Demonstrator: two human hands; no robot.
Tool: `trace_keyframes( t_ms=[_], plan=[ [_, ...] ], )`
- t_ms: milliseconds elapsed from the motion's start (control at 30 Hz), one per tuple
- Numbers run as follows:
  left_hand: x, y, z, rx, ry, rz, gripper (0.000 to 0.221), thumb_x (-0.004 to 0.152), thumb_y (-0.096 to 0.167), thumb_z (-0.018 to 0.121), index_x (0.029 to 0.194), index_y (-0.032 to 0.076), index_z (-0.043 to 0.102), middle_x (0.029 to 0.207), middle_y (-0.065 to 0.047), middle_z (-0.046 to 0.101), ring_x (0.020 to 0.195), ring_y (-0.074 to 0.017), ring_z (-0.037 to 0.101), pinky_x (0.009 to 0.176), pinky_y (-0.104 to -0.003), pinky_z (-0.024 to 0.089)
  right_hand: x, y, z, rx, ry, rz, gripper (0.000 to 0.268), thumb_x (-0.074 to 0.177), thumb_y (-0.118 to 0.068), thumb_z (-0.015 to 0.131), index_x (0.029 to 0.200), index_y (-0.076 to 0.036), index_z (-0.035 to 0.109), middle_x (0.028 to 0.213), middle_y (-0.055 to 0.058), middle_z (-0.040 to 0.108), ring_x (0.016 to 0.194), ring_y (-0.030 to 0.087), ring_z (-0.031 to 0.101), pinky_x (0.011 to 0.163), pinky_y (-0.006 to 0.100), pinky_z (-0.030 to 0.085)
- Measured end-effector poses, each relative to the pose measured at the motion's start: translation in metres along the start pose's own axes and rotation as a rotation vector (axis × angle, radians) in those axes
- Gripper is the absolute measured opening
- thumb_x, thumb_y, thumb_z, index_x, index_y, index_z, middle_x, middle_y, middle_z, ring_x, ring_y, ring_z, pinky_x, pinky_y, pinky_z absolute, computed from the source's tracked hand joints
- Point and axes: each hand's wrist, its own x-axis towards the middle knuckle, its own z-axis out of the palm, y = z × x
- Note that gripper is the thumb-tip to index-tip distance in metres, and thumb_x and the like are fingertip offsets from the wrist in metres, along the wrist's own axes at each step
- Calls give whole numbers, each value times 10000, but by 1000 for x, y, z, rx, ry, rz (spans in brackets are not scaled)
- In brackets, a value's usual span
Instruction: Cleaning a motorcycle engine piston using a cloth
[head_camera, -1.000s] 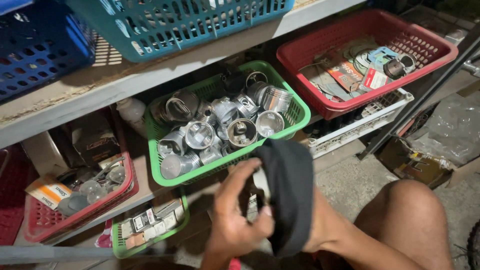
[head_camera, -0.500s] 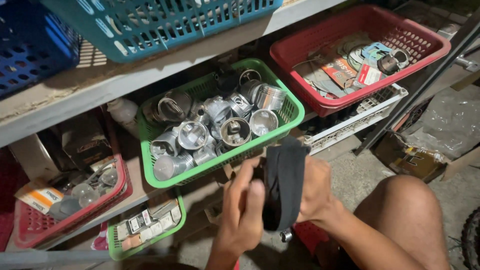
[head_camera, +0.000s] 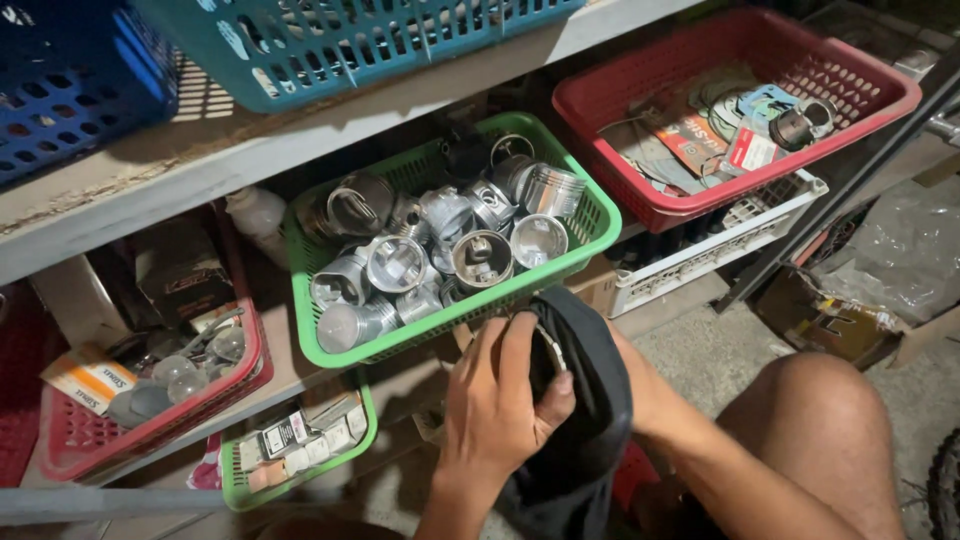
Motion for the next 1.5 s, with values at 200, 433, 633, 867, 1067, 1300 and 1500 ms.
trace_keyframes(
  t_ms=[200, 433, 633, 867, 1067, 1300, 1500],
  plan=[
    [-2, -1, -5, -99, 110, -73, 632, 1052, 520, 368, 1214, -66, 541, 1010, -242, 712, 734, -335, 705, 670, -428, 583, -18, -6, 5, 57, 1, 69, 294, 857, -247, 654, 1057, -45, 579, 1002, 76, 630, 890, 196, 587, 839, 379, 514],
    [-2, -6, 10, -85, 92, 98, 699, 1075, 587, 326, 1238, -71, 497, 926, -200, 633, 634, -276, 641, 546, -393, 579, -13, -4, -3, 113, 1, 123, 311, 870, -256, 637, 1082, -41, 561, 996, 72, 624, 870, 183, 579, 810, 355, 515],
    [-7, -21, 21, 75, 178, 182, 652, 1033, 592, 388, 1037, -13, 631, 820, -102, 642, 624, -204, 621, 523, -331, 597, -17, -7, -2, 166, 11, 180, 328, 884, -264, 620, 1107, -36, 544, 991, 68, 618, 851, 170, 572, 780, 331, 516],
    [-8, 1, -1, -217, 210, -193, 827, 974, 713, 365, 1177, -57, 584, 921, -181, 722, 692, -254, 692, 642, -362, 578, -24, -14, 14, 241, 9, 256, 349, 901, -274, 599, 1137, -29, 521, 983, 63, 610, 826, 154, 562, 743, 302, 518],
    [-11, 6, 15, -255, 238, -157, 754, 1042, 673, 306, 1170, -24, 562, 766, -74, 683, 544, -166, 649, 429, -303, 525, -11, -18, 20, 94, 125, 164, 549, 908, -593, 543, 932, -45, 541, 752, 12, 587, 584, 138, 567, 497, 274, 514],
    [1, -4, 13, -52, 124, 156, 550, 911, 380, 756, 1169, -61, 551, 946, -154, 661, 744, -267, 679, 640, -365, 631, -23, 14, -4, 436, 234, 499, 277, 805, -74, 662, 1072, 0, 671, 932, 95, 713, 801, 169, 656, 703, 281, 562],
    [1, -15, 9, -245, 76, 152, 682, 840, 175, 857, 1356, -20, 456, 1274, -202, 649, 1106, -322, 698, 980, -404, 644, -33, 35, -12, 650, 474, 818, 396, 947, -94, 555, 1304, 74, 571, 1110, 194, 645, 930, 229, 615, 811, 352, 529]
  ],
)
